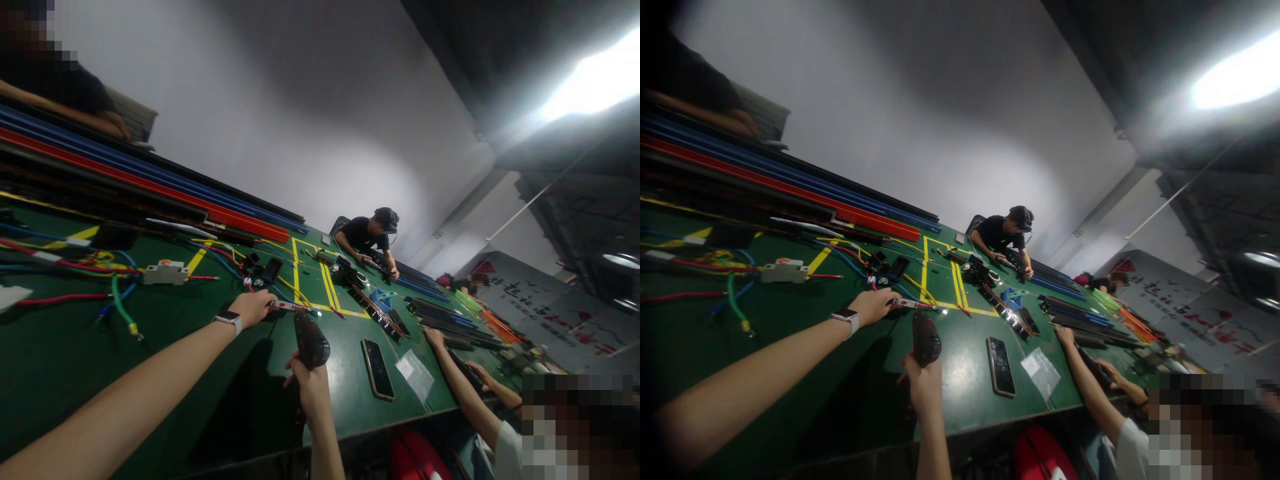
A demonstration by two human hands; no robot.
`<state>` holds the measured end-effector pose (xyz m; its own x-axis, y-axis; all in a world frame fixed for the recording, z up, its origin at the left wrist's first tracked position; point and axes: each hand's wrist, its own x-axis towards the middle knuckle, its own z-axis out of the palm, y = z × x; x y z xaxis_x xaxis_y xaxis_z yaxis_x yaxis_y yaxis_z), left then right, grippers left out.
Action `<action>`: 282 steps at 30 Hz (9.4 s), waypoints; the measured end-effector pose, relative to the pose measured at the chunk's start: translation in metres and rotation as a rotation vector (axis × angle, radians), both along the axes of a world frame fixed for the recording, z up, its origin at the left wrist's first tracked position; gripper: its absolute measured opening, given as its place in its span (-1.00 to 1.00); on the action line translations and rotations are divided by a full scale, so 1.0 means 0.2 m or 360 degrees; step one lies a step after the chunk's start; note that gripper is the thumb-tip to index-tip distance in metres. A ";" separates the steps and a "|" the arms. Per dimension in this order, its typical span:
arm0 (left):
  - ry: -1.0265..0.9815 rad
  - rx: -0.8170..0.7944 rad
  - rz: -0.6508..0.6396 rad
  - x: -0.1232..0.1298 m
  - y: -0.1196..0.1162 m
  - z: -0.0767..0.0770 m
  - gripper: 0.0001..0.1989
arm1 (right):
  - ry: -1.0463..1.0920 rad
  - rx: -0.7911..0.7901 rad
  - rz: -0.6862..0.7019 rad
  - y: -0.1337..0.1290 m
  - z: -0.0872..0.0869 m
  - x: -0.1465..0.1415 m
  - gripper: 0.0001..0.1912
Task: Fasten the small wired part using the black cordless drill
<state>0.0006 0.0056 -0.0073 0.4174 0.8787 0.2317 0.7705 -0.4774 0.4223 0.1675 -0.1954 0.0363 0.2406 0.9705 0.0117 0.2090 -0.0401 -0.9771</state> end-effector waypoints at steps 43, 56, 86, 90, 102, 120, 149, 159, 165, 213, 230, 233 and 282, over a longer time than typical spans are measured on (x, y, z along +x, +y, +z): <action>0.0013 -0.0063 0.0032 0.00 -0.02 0.02 -0.62 | -0.0059 0.0017 0.0001 -0.01 -0.02 0.00 -0.90; -0.0006 -0.0071 0.0013 -0.01 -0.02 0.02 -0.62 | -0.0076 0.0025 0.0072 -0.01 0.00 0.00 -0.92; -0.0009 -0.0041 0.0027 -0.01 -0.02 0.01 -0.61 | -0.0118 -0.0011 0.0070 -0.01 0.01 0.00 -0.93; -0.0016 -0.0054 0.0040 -0.01 -0.02 0.01 -0.61 | -0.0138 -0.0036 0.0039 -0.01 0.01 0.01 -0.92; 0.0024 -0.0059 0.0013 -0.01 -0.03 0.03 -0.62 | -0.0107 -0.0016 0.0049 0.00 -0.01 0.01 -0.97; 0.0032 -0.0038 0.0032 -0.01 -0.02 0.01 -0.61 | -0.0102 -0.0020 0.0051 0.00 -0.01 0.01 -0.95; 0.0029 -0.0044 0.0016 -0.02 -0.05 0.05 -0.63 | -0.0097 -0.0033 0.0012 -0.01 0.01 0.00 -0.91; 0.0023 -0.0086 0.0011 -0.02 -0.04 0.05 -0.65 | -0.0096 -0.0015 0.0007 -0.03 0.03 -0.03 -0.90; 0.0025 -0.0066 0.0015 -0.02 -0.04 0.04 -0.64 | -0.0060 -0.0011 -0.0026 -0.04 0.03 -0.03 -0.89; 0.0039 -0.0024 -0.0004 -0.02 -0.03 0.04 -0.63 | -0.0170 0.0043 -0.0024 -0.03 0.01 -0.05 -0.90; 0.0032 -0.0023 -0.0002 -0.02 -0.03 0.02 -0.62 | -0.0172 0.0034 -0.0022 -0.03 0.01 -0.05 -0.92; 0.0021 -0.0040 -0.0003 -0.02 -0.02 0.02 -0.61 | -0.0193 0.0025 0.0009 -0.03 0.01 -0.04 -0.91; 0.0041 -0.0084 0.0006 -0.02 -0.03 0.04 -0.63 | -0.0128 0.0041 0.0007 -0.04 0.01 -0.04 -0.91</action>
